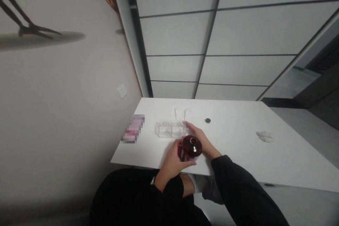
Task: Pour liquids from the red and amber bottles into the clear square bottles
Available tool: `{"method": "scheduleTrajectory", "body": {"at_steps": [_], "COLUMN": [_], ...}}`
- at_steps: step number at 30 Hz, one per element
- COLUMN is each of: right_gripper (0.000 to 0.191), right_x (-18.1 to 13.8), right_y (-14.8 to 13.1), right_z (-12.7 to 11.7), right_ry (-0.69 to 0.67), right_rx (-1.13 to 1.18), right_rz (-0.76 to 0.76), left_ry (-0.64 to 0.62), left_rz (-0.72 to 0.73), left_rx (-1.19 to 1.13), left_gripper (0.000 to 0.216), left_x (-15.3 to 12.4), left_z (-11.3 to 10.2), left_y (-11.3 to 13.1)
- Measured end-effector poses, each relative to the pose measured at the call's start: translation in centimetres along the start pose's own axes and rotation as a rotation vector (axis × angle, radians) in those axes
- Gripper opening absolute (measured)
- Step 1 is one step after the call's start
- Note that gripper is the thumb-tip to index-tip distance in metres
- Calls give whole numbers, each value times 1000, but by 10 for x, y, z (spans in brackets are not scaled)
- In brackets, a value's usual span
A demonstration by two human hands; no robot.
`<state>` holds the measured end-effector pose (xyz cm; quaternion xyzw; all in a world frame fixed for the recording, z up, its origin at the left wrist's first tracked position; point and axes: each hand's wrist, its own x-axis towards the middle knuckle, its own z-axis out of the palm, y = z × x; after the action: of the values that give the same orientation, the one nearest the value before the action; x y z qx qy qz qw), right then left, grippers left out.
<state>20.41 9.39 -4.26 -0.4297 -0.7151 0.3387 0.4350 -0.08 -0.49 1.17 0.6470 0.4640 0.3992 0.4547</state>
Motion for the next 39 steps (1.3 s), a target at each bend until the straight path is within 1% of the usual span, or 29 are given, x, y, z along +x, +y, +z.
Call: {"method": "scheduleTrajectory", "body": {"at_steps": [5, 8, 10, 11, 12, 13, 17, 18, 20, 22, 24, 25, 26, 27, 28, 29, 30, 31, 32, 34, 35, 37, 39], "right_gripper": [78, 91, 102, 103, 99, 91, 38, 30, 25, 21, 18, 22, 29, 38, 48, 54, 55, 52, 45, 30, 28, 32, 38], "right_x": [-10, -18, -19, -19, -19, -19, -25, -28, -34, -37, -32, -27, -20, -13, -5, 3, 10, 16, 20, 25, 24, 19, 10], "right_y": [7, 2, -5, -10, -16, -23, -55, -62, -70, -65, -49, -38, -26, -14, -2, 8, 16, 21, 25, 26, 24, 15, -1], "right_z": [5, 3, 0, -2, -4, -7, -17, -20, -26, -37, -53, -63, -72, -81, -88, -94, -98, -101, -102, -102, -102, -102, -104], "right_ry": [-16, -23, -7, 12, 39, 71, 265, 318, 417, 496, 536, 539, 525, 482, 425, 402, 391, 380, 373, 374, 387, 440, 501], "right_rx": [-26, -35, -72, -96, -118, -134, -107, -78, -31, -34, -102, -157, -228, -296, -342, -353, -360, -358, -345, -304, -274, -193, -91], "right_rz": [23, 26, 8, -2, -10, -16, -17, -10, 13, 38, 60, 68, 81, 107, 150, 167, 172, 177, 176, 174, 172, 159, 124], "left_ry": [-18, -40, -53, -55, -54, -45, 4, -1, -20, -27, -18, -17, -20, -28, -41, -60, -79, -94, -103, -95, -82, -64, -62], "left_rz": [-36, -40, -28, -18, -7, 2, -4, -14, -26, -22, -10, -5, -4, -7, -14, -22, -31, -39, -44, -38, -28, -8, 0], "left_rx": [-21, -33, -31, -26, -14, 7, 147, 167, 186, 212, 260, 286, 310, 334, 358, 380, 402, 421, 436, 452, 453, 443, 439], "left_gripper": [83, 84, 85, 85, 86, 86, 89, 91, 93, 90, 83, 80, 77, 74, 70, 66, 63, 61, 60, 63, 66, 67, 59], "left_x": [2, 3, 4, 4, 4, 4, 1, 1, 0, -1, -2, -2, -2, -1, -1, 0, 2, 3, 5, 10, 13, 20, 31], "left_z": [0, 0, -1, -1, -1, -1, 0, 0, 0, 1, 2, 3, 4, 6, 8, 10, 12, 15, 18, 25, 29, 38, 48], "left_y": [2, -1, -5, -6, -8, -9, -11, -11, -9, -8, -7, -7, -6, -5, -4, -2, 0, 2, 4, 9, 11, 14, 15]}}
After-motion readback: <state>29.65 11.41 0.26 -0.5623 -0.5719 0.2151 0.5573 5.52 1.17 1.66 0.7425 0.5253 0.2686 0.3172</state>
